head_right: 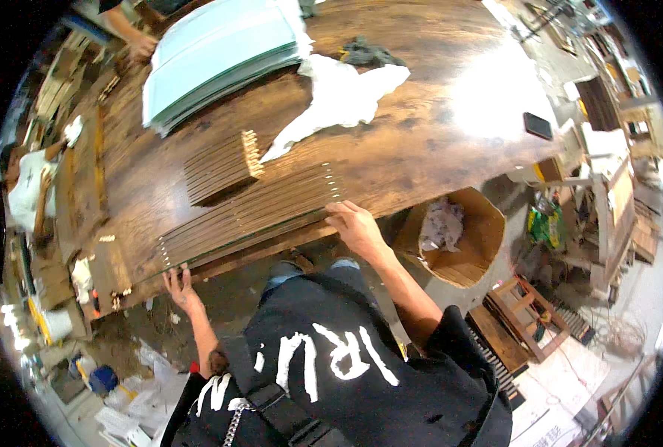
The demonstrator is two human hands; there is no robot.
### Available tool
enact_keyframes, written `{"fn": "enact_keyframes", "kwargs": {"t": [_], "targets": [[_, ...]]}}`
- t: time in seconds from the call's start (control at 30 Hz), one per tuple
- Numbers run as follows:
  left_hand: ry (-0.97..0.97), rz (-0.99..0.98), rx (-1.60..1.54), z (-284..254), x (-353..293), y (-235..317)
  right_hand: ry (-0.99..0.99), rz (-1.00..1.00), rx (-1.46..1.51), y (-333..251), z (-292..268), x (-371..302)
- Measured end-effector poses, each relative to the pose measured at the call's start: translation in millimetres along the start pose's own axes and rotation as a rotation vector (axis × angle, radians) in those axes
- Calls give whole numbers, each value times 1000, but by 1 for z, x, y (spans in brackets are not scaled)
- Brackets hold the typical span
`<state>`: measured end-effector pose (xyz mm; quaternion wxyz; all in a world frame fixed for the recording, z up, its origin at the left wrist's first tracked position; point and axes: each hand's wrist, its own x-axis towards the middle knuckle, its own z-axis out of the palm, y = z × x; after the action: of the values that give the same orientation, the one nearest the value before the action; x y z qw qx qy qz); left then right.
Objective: The person assembles wooden frame components on a large workbench in a workshop. They pick up individual wooden slats and frame pieces, align them, and stack them into organized piles. The person also wipes the wooden surfaces with a white cloth and discards used cloths into a nearby bin.
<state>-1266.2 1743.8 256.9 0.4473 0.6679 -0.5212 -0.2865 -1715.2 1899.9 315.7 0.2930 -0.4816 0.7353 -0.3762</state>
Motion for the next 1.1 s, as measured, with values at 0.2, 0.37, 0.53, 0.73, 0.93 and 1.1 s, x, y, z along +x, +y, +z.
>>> {"fn": "enact_keyframes", "kwargs": {"t": [0.2,0.37,0.53,0.73,0.93,1.1], "targets": [[-111,0,-29,-8,5,-1,65,-49,-97,-3,9,1],[18,-54,-191,-40,58,16,0,48,-14,-56,-15,1],[-540,79,27,3,133,86,131,-5,290,-105,-17,7],[-1103,484,418,83,167,55,321,-6,333,-119,8,15],[-1085,617,278,99,175,56,479,91,239,-134,20,20],[-1183,761,360,118,173,57,494,105,246,-125,21,26]]}}
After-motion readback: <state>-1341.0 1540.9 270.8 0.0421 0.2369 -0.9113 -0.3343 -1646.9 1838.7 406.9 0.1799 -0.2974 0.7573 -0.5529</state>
